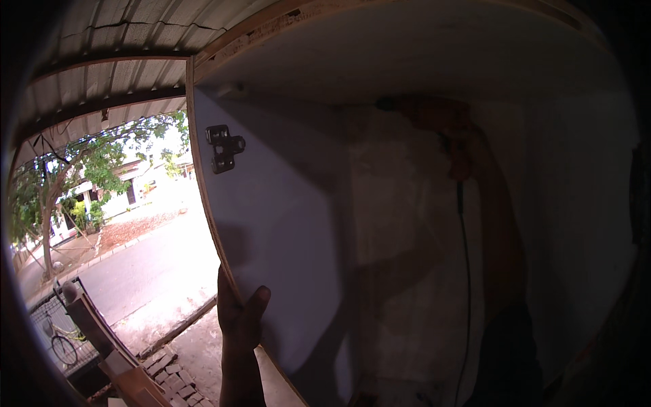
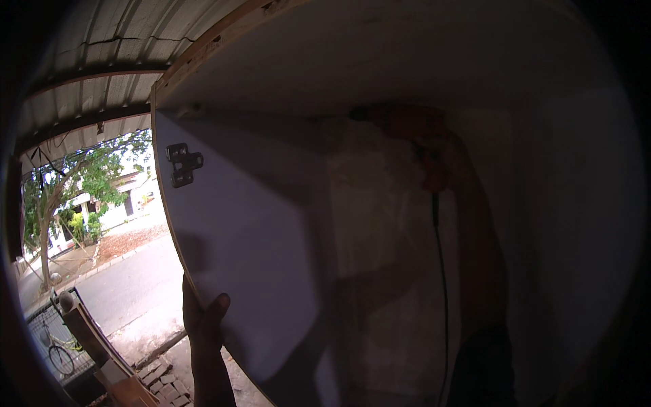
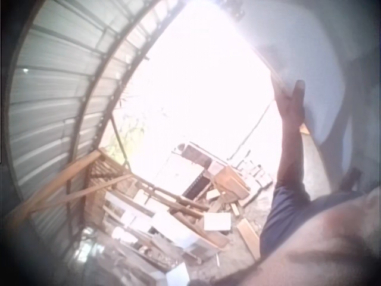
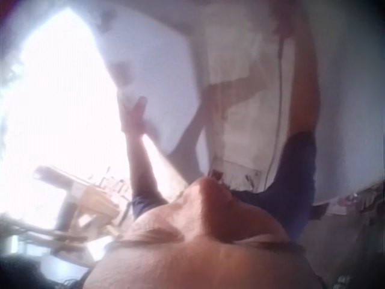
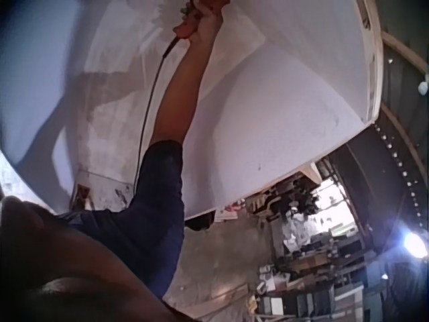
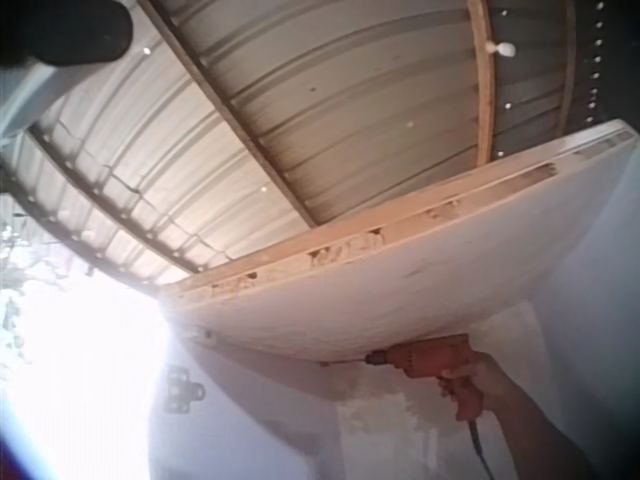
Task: The person searches through a backpack to find items, then uses a drill to make a hole in the ceiling of a wooden cabinet.
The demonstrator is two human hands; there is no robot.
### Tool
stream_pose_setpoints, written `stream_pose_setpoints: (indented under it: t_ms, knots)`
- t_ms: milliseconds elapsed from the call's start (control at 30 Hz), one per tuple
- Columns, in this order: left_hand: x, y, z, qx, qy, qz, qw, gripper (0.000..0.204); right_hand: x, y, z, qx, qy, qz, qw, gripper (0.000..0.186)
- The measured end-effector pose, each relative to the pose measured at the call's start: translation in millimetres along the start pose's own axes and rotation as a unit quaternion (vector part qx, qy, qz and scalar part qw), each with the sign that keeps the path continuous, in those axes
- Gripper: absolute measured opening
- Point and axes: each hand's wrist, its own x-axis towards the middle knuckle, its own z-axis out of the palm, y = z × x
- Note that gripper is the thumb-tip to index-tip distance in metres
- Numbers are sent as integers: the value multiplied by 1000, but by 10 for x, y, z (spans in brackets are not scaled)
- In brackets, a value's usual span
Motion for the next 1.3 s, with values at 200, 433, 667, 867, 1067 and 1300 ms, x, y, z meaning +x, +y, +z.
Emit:
stream_pose_setpoints:
  t_ms: [200,433,667,867,1067,1300]
  knots:
    - [6,-10,14,-2,0,7,1000,73,122,55,-158,-31,-5,4,1000,28]
    - [-1,-7,-11,-9,-2,8,1000,72,186,84,-121,-27,-27,36,999,26]
    - [29,-89,-75,35,-15,53,998,74,348,306,-224,-71,-18,27,997,30]
    - [80,-76,-106,9,-26,36,999,85,248,213,-118,-67,-44,66,995,33]
    - [116,-163,-146,26,-24,32,999,86,453,426,-283,-77,-18,65,995,28]
    - [107,-162,-120,-5,-18,30,999,88,484,442,-247,-10,9,112,994,30]
